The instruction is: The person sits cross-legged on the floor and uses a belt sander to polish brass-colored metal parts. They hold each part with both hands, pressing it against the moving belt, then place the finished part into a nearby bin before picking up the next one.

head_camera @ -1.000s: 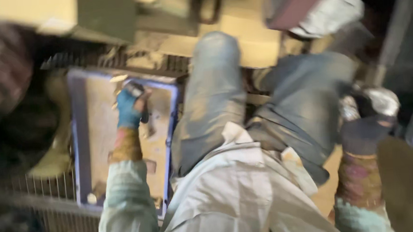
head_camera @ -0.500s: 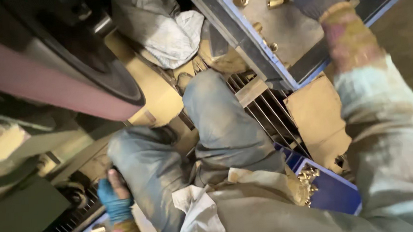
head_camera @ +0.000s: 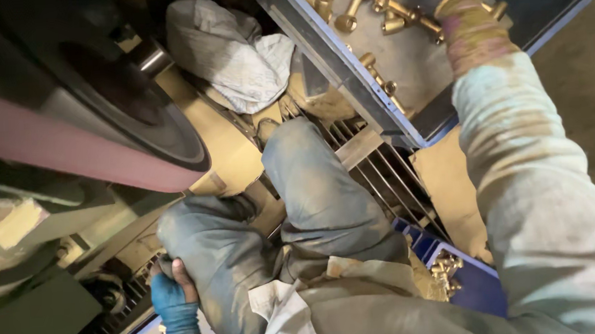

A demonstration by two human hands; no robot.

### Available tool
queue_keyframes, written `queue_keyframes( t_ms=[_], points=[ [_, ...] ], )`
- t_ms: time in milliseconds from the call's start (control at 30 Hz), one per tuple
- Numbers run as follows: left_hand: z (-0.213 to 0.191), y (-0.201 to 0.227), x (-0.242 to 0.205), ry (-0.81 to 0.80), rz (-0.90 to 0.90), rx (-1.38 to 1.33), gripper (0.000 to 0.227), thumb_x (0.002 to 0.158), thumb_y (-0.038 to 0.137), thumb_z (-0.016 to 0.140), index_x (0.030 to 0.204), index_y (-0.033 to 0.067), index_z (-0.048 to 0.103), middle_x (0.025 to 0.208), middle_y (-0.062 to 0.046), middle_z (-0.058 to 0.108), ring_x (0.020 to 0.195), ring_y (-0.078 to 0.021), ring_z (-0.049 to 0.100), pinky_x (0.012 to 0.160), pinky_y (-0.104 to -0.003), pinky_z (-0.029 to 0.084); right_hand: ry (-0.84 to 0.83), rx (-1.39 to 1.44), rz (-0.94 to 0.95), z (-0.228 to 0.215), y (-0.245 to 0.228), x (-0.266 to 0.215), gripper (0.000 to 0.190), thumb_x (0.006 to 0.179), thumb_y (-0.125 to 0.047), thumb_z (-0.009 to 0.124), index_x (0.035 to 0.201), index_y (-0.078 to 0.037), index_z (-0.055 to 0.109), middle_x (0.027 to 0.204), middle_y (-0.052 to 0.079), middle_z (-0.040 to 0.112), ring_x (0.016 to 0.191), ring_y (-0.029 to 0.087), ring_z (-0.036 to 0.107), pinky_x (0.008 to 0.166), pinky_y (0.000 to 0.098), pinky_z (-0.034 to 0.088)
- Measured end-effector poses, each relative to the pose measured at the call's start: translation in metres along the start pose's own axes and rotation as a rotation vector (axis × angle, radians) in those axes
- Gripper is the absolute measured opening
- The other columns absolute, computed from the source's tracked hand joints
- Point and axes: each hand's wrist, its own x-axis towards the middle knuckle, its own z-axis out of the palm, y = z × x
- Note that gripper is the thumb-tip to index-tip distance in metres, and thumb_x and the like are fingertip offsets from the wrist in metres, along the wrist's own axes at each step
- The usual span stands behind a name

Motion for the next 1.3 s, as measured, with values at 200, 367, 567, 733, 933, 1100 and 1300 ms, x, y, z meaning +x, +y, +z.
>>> queue_keyframes(
  t_ms=[200, 367, 567, 733, 933, 1100, 1300],
  points=[
    [-0.017, -0.001, 0.021, -0.023, 0.008, -0.08, 0.041, 0.105, 0.035, 0.062, 0.127, 0.0001, 0.064, 0.108, -0.02, 0.069, 0.1, -0.0333, 0.066, 0.09, -0.039, 0.051, 0.192, -0.388, -0.362, -0.096, -0.025, -0.089, 0.018, 0.093, -0.016, 0.07, 0.107, -0.006, 0.075, 0.105, 0.017, 0.073, 0.104, 0.035, 0.07, 0.091, 0.0451, 0.056],
    [-0.014, 0.054, 0.029, 0.028, -0.054, -0.718, 0.029, 0.107, 0.02, 0.063, 0.13, 0.0026, 0.066, 0.115, -0.003, 0.068, 0.102, -0.0143, 0.06, 0.093, -0.03, 0.05, 0.035, 1.584, -0.275, -0.169, -0.152, -0.214, 0.036, 0.102, -0.014, 0.07, 0.132, 0.001, 0.059, 0.116, 0.017, 0.066, 0.105, 0.027, 0.066, 0.088, 0.0385, 0.056],
    [0.012, 0.143, 0.014, -0.145, 0.115, -0.915, 0.03, 0.1, 0.013, 0.073, 0.125, 0.001, 0.063, 0.108, -0.001, 0.065, 0.099, -0.0116, 0.059, 0.089, -0.026, 0.051, -0.344, 1.555, -0.226, -0.184, -0.334, -0.302, 0.049, 0.089, -0.012, 0.074, 0.134, -0.003, 0.055, 0.11, 0.014, 0.065, 0.096, 0.024, 0.065, 0.08, 0.0353, 0.055],
    [0.019, 0.167, 0.015, -0.05, 0.083, -1.169, 0.041, 0.09, 0.009, 0.082, 0.123, -0.0001, 0.059, 0.108, -0.001, 0.065, 0.098, -0.0115, 0.06, 0.089, -0.028, 0.053, 0.092, 0.882, -0.323, -0.18, -0.422, -0.36, 0.044, 0.089, -0.01, 0.076, 0.13, -0.005, 0.06, 0.105, 0.018, 0.071, 0.096, 0.036, 0.07, 0.084, 0.042, 0.057],
    [-0.004, 0.13, 0.02, -0.477, 0.209, -1.149, 0.042, 0.097, 0.02, 0.075, 0.131, -0.0015, 0.064, 0.117, -0.007, 0.071, 0.11, -0.0139, 0.066, 0.1, -0.031, 0.055, -0.421, 1.157, -0.828, -0.173, -0.422, -0.35, 0.06, 0.083, -0.01, 0.078, 0.137, -0.003, 0.051, 0.124, 0.015, 0.063, 0.113, 0.026, 0.063, 0.097, 0.04, 0.054],
    [0.002, 0.111, 0.033, -0.565, 0.332, -1.124, 0.04, 0.1, 0.026, 0.073, 0.129, -0.0011, 0.066, 0.122, -0.009, 0.071, 0.117, -0.0176, 0.066, 0.107, -0.034, 0.053, -0.85, 1.175, -0.671, -0.147, -0.419, -0.349, 0.066, 0.086, -0.015, 0.079, 0.141, -0.007, 0.043, 0.118, 0.007, 0.065, 0.111, 0.019, 0.063, 0.099, 0.0361, 0.053],
    [0.015, 0.106, 0.034, -0.355, 0.322, -1.047, 0.048, 0.1, 0.022, 0.07, 0.138, -0.0046, 0.055, 0.131, -0.014, 0.063, 0.125, -0.0217, 0.06, 0.112, -0.035, 0.046, -0.582, 1.079, -0.771, -0.123, -0.424, -0.323, 0.066, 0.086, -0.02, 0.081, 0.138, -0.006, 0.043, 0.117, 0.007, 0.061, 0.108, 0.02, 0.062, 0.097, 0.0371, 0.053]
  ],
)
